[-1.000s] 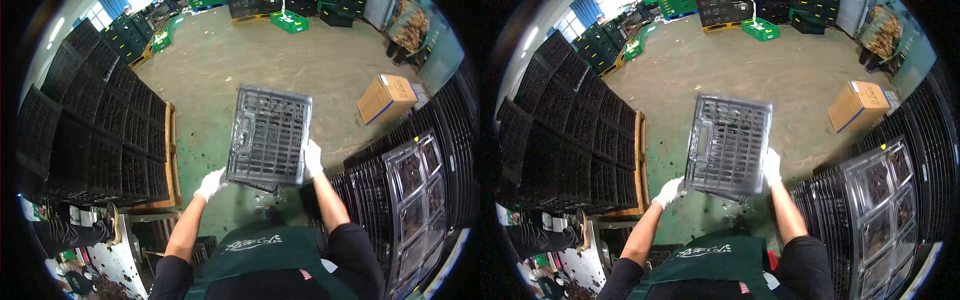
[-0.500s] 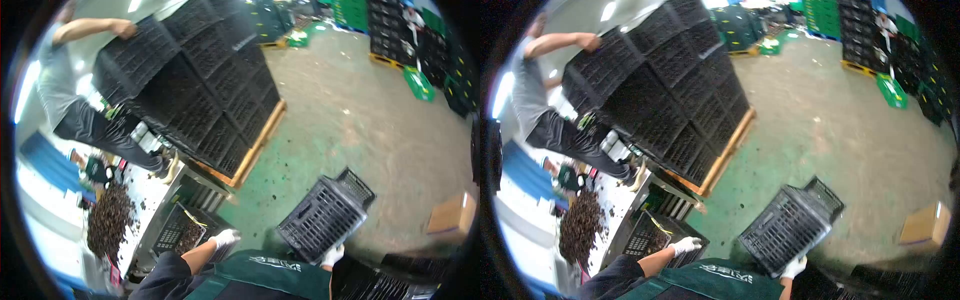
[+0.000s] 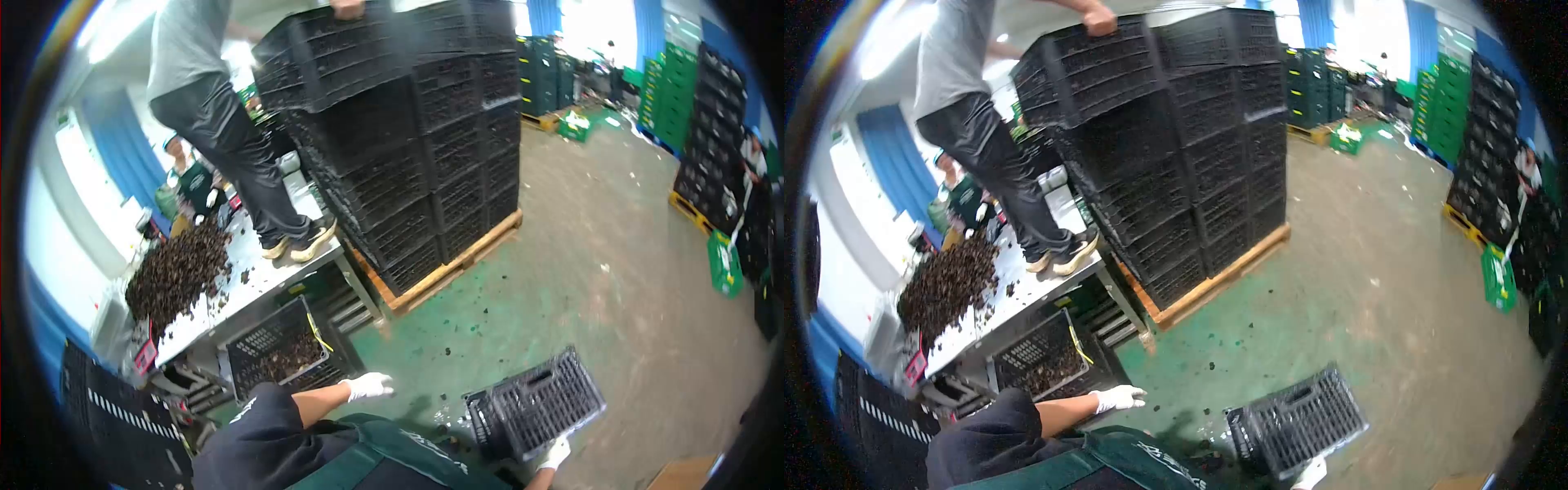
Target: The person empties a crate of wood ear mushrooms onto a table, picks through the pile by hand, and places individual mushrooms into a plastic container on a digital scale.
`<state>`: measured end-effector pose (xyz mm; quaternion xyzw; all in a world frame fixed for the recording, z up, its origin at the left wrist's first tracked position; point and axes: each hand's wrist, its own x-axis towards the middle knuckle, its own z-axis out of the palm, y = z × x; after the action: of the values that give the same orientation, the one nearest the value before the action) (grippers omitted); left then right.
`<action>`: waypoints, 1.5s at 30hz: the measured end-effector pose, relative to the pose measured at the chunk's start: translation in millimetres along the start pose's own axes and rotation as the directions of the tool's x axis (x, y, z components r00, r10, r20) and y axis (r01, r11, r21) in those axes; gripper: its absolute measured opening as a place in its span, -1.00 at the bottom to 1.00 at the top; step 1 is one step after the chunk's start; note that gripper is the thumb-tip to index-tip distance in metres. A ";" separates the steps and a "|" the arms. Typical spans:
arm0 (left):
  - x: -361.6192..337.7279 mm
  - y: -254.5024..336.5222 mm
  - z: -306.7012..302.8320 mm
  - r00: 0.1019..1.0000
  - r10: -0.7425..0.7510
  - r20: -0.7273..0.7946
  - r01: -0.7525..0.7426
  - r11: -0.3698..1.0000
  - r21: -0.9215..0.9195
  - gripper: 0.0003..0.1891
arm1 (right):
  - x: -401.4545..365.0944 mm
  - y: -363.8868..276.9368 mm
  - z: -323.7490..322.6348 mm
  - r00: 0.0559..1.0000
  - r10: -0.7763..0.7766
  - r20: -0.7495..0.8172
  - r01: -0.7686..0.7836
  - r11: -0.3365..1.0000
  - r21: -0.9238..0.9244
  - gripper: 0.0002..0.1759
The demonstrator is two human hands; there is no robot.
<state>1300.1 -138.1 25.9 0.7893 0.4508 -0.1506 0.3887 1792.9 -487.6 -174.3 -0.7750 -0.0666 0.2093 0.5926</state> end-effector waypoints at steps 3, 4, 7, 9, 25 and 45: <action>-15.9 4.8 3.5 0.999 0.051 0.021 -0.051 0.998 0.040 -0.46 | -61.0 -42.6 34.1 0.966 0.256 0.032 -0.258 0.963 0.076 -0.73; -19.5 -0.4 9.2 0.999 0.024 0.025 -0.025 0.998 0.052 -0.47 | -88.2 -51.4 44.3 0.915 0.401 0.038 -0.403 0.909 0.110 -0.71; -20.9 -13.6 20.0 0.999 -0.009 0.046 0.009 1.000 -0.015 -0.41 | -122.6 -11.1 54.8 0.791 0.567 0.229 -0.578 0.816 -0.024 -0.67; -19.3 -22.9 26.6 0.999 0.002 0.045 0.000 0.999 -0.035 -0.36 | -125.9 48.4 48.2 0.841 -0.083 0.534 0.220 0.955 -0.199 -0.90; -163.1 -249.9 83.8 0.832 -0.412 -0.372 0.144 0.807 -0.573 -0.36 | -168.5 -64.0 253.9 0.556 0.212 0.804 0.181 0.913 -0.366 -0.72; -480.2 -407.0 304.8 -0.218 -0.896 0.386 -0.378 -0.287 -0.880 -0.43 | -632.0 -112.0 638.1 -0.251 0.326 0.911 0.765 0.643 -0.019 -0.66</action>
<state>733.8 -533.4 -85.1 -0.2082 0.8436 0.4446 0.2177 980.8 -108.9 -47.3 -0.4230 -0.7300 0.5368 0.0108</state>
